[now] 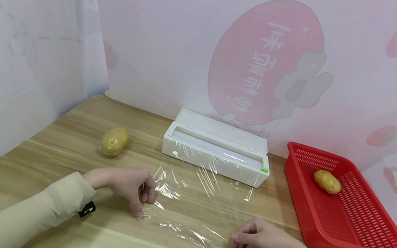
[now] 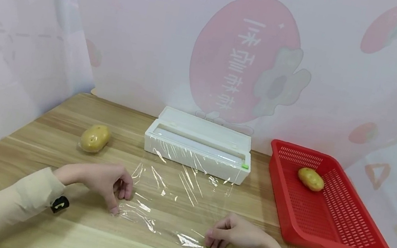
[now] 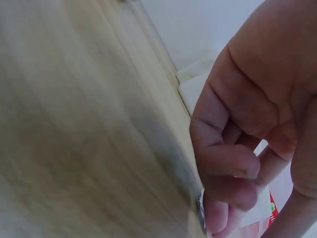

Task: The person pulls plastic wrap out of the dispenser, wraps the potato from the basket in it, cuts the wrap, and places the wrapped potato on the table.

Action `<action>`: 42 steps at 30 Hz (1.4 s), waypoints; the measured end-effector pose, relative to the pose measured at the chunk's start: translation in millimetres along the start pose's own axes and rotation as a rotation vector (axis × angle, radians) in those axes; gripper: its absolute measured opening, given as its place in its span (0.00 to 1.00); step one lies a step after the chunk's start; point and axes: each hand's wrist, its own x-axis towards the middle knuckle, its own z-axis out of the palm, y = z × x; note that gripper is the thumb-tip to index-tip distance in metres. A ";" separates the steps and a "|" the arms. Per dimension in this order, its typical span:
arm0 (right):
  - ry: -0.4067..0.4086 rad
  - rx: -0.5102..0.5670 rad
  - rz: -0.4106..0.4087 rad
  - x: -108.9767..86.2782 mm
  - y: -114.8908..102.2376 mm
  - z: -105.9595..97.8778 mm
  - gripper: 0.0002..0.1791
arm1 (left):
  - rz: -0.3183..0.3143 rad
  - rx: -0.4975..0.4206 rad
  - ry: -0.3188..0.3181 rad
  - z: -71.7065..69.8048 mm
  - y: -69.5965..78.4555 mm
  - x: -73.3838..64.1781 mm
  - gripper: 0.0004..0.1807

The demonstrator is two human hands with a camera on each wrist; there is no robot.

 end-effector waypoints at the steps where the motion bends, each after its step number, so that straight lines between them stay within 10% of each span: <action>1: 0.006 0.003 0.003 -0.5 0.4 0.0 0.15 | 0.000 0.000 0.009 -0.1 -0.3 -0.3 0.18; 11: 0.111 -0.009 -0.016 -11.8 -3.2 -1.4 0.13 | 0.056 0.024 0.054 3.2 -5.3 -5.0 0.19; 28: 0.658 0.057 0.061 -50.6 -55.8 -50.8 0.16 | 0.082 0.062 0.060 4.9 -7.9 -10.4 0.25; 42: 0.884 -0.217 0.102 -118.9 -59.7 -179.2 0.17 | 0.086 0.065 0.066 6.3 -3.6 -10.6 0.24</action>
